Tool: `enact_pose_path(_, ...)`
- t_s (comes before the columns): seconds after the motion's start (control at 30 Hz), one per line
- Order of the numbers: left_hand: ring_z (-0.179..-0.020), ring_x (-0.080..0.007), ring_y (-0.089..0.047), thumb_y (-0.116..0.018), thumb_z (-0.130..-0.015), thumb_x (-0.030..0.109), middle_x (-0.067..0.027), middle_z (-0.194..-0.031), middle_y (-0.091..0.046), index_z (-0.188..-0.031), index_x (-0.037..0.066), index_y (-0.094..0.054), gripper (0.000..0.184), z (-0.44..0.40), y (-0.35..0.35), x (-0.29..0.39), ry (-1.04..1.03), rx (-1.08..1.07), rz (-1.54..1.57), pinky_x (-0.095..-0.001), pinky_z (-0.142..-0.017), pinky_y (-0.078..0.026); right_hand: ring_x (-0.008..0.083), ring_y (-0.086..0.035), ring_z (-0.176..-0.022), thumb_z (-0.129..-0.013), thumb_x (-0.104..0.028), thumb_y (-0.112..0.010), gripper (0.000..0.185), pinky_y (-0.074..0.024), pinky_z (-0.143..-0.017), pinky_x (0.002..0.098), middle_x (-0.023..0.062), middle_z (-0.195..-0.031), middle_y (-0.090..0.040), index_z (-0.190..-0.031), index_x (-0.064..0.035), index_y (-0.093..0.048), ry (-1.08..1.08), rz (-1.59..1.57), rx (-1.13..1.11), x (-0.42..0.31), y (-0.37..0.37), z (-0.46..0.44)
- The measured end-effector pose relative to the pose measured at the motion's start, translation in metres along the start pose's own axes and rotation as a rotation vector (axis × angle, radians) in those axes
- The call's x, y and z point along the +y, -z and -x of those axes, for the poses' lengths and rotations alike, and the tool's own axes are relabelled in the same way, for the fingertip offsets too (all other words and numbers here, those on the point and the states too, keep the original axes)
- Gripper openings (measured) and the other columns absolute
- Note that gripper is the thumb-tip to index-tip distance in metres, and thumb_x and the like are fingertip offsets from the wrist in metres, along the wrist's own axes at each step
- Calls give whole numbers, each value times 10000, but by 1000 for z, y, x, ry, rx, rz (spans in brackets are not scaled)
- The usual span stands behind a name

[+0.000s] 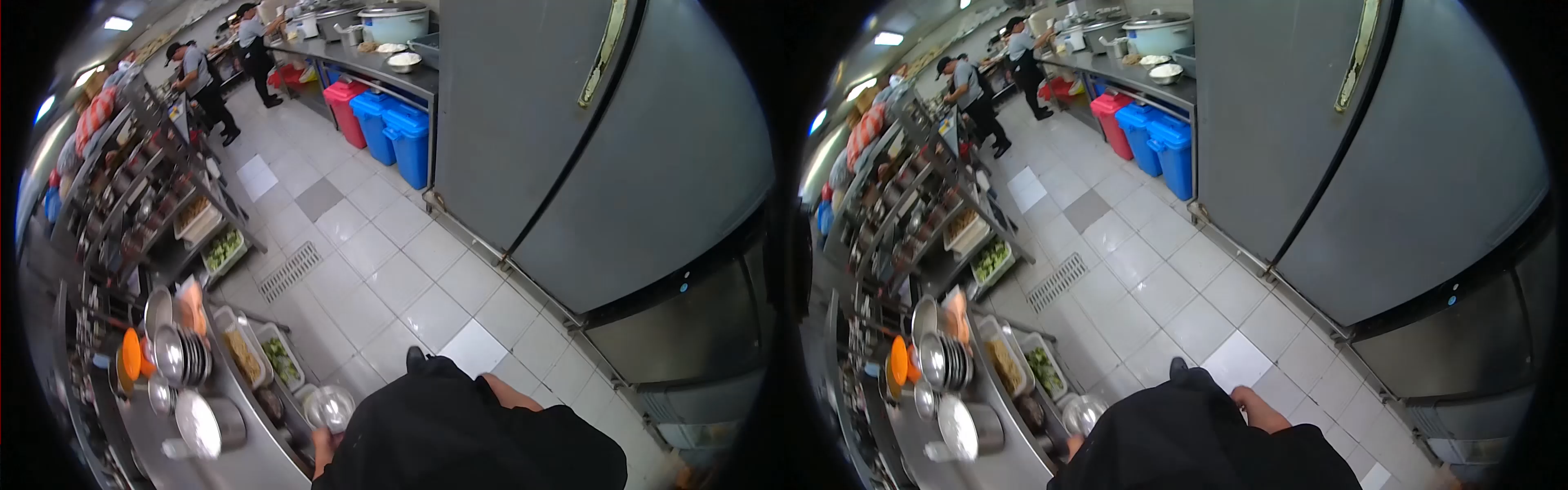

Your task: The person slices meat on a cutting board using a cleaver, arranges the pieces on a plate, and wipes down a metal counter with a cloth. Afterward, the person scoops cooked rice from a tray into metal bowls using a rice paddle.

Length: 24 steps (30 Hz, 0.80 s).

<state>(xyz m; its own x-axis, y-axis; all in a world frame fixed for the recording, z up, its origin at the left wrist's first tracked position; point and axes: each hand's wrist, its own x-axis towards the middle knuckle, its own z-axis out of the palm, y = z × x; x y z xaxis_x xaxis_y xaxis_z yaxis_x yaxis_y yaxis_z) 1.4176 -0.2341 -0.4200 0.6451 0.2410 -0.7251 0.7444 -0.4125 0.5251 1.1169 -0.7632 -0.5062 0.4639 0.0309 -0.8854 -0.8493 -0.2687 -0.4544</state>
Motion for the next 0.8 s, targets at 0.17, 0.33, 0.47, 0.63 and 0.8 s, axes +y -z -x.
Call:
enact_pose_path(0.17,-613,-301,-652,-532,-824,71,-177,-875,-652,-1089,-43,-584,293,18,13,56,77,-122,-200,-468,-519,-578,208,-624,-558,-865,-288,-519,275,-512,-488,385,92,-701,-664,-860,-59,-670,32,102,428,-181,172,-50)
enact_pose_path(0.33,-581,-299,-653,-552,-836,86,-183,-845,-655,-1108,-40,-570,300,-46,-5,151,93,-167,-271,-447,-478,-562,159,-637,-619,-908,-335,-548,297,-500,-519,331,60,-775,-682,-966,-67,-662,389,-109,781,-336,289,-30)
enact_pose_path(0.47,-555,-297,-654,-568,-845,98,-188,-822,-658,-1122,-37,-558,308,-147,-39,270,25,-206,-324,-431,-445,-549,161,-638,-595,-907,-326,-555,292,-498,-525,329,53,-737,-680,-923,-59,-673,316,-215,821,-369,332,-71)
enact_pose_path(0.63,-523,-295,-656,-588,-857,113,-194,-793,-661,-1140,-33,-544,322,-279,-90,477,-137,-269,-409,-411,-403,-532,277,-665,-612,-762,-227,-626,189,-534,-568,462,153,-726,-686,-682,-69,-689,-55,507,487,-253,287,-182)
enact_pose_path(0.8,-490,-294,-657,-608,-868,128,-199,-763,-664,-1158,-30,-530,339,-377,-187,712,-443,-368,-515,-390,-362,-516,300,-704,-861,-782,-326,-665,323,-553,-771,425,163,-898,-725,-967,-74,-745,-407,-549,427,-345,240,-106)
